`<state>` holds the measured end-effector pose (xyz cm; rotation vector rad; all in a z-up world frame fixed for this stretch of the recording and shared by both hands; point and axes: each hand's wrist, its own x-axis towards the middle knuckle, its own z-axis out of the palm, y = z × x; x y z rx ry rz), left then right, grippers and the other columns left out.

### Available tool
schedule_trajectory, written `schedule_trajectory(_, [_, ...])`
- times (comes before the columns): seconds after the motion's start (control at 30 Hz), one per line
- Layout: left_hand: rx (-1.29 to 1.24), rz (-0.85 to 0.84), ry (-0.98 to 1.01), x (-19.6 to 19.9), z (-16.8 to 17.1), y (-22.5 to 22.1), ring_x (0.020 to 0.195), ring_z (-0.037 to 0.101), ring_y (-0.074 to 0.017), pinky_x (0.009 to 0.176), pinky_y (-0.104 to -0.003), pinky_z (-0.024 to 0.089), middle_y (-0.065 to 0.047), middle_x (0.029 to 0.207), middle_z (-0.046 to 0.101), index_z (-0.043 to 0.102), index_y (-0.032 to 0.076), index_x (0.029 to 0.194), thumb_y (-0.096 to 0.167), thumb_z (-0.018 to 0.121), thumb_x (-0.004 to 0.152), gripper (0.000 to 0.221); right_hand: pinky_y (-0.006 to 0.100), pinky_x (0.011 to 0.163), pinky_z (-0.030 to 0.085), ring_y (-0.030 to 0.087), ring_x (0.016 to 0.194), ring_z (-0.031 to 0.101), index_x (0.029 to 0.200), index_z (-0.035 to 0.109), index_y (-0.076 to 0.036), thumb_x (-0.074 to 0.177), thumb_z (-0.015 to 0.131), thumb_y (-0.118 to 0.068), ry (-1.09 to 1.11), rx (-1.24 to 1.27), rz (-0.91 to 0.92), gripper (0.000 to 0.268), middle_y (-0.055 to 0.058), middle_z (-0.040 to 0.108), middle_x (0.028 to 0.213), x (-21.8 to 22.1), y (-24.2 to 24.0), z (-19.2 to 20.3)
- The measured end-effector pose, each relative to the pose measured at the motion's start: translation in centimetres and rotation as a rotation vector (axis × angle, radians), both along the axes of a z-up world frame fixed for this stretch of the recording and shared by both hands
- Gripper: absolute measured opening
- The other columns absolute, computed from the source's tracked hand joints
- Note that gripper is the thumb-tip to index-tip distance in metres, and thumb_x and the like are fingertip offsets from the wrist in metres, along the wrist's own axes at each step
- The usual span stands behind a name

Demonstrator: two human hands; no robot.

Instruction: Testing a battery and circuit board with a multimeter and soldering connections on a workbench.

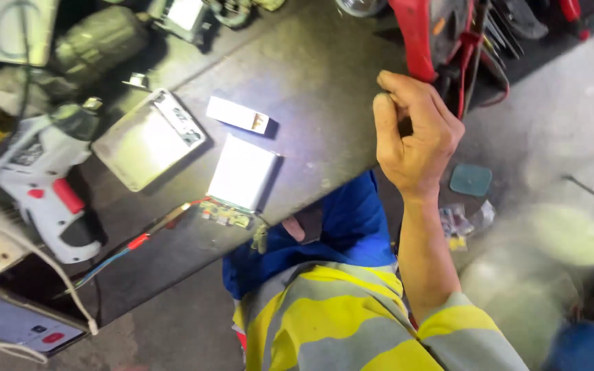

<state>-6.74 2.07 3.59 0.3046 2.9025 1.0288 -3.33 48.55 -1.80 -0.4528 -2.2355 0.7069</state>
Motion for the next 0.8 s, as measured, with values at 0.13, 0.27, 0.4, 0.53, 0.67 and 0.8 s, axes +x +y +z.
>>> schedule_trajectory(0.13, [0.024,-0.084,-0.029,9.9,-3.8,11.5,0.049,0.062,-0.0204,0.049,-0.032,0.047,-0.009,0.079,0.071,0.077,0.009,0.08,0.033,0.071,0.077,0.025,0.033,0.06,0.055,0.033,0.065,0.068,0.102,0.062,0.013,0.095,0.05,0.028,0.316,-0.406,0.185,0.02,0.032,0.068,0.089,2.4,-0.1,-0.6])
schedule_trajectory(0.27, [0.193,-0.103,0.037,12.9,-6.6,15.4,0.085,0.069,-0.0298,0.082,-0.038,0.058,-0.022,0.098,0.067,0.074,0.0,0.095,0.013,0.076,0.083,0.018,0.028,0.042,0.029,0.025,0.05,0.055,0.11,0.064,-0.006,0.102,0.06,-0.024,0.556,-0.605,0.208,0.02,0.026,0.064,0.076,9.7,0.5,-6.0])
schedule_trajectory(0.4, [0.257,-0.206,-0.07,12.1,-7.6,16.4,0.069,0.064,-0.0187,0.068,-0.029,0.057,-0.014,0.097,0.069,0.073,0.005,0.097,0.011,0.072,0.087,0.012,0.032,0.052,0.04,0.032,0.061,0.062,0.11,0.065,-0.001,0.097,0.056,-0.01,0.495,-0.98,-0.087,0.018,0.023,0.066,0.079,15.7,0.3,-11.0])
schedule_trajectory(0.53, [0.347,-0.331,-0.058,10.1,-5.7,19.6,0.075,0.066,-0.0185,0.065,-0.024,0.056,-0.015,0.088,0.071,0.072,0.001,0.092,0.004,0.072,0.084,0.008,0.028,0.059,0.05,0.024,0.064,0.068,0.11,0.067,0.004,0.102,0.056,-0.001,0.341,-1.015,-0.273,0.015,0.02,0.071,0.086,19.1,-0.2,-12.0])
schedule_trajectory(0.67, [0.361,-0.48,0.005,8.7,-5.3,22.1,0.078,0.065,-0.0182,0.068,-0.025,0.054,-0.011,0.09,0.071,0.07,0.003,0.096,0.004,0.071,0.086,0.01,0.025,0.06,0.051,0.022,0.066,0.068,0.11,0.067,0.006,0.101,0.055,0.001,0.332,-1.026,-0.327,0.015,0.02,0.071,0.085,18.8,0.0,-11.8])
schedule_trajectory(0.8, [0.323,-0.571,-0.137,9.9,-13.1,22.4,0.086,0.07,-0.0232,0.077,-0.031,0.055,-0.009,0.099,0.072,0.068,0.006,0.102,0.013,0.065,0.093,0.012,0.025,0.064,0.056,0.022,0.066,0.07,0.109,0.068,0.008,0.1,0.058,0.002,0.314,-0.978,-0.28,0.015,0.021,0.073,0.086,17.5,0.1,-10.7])
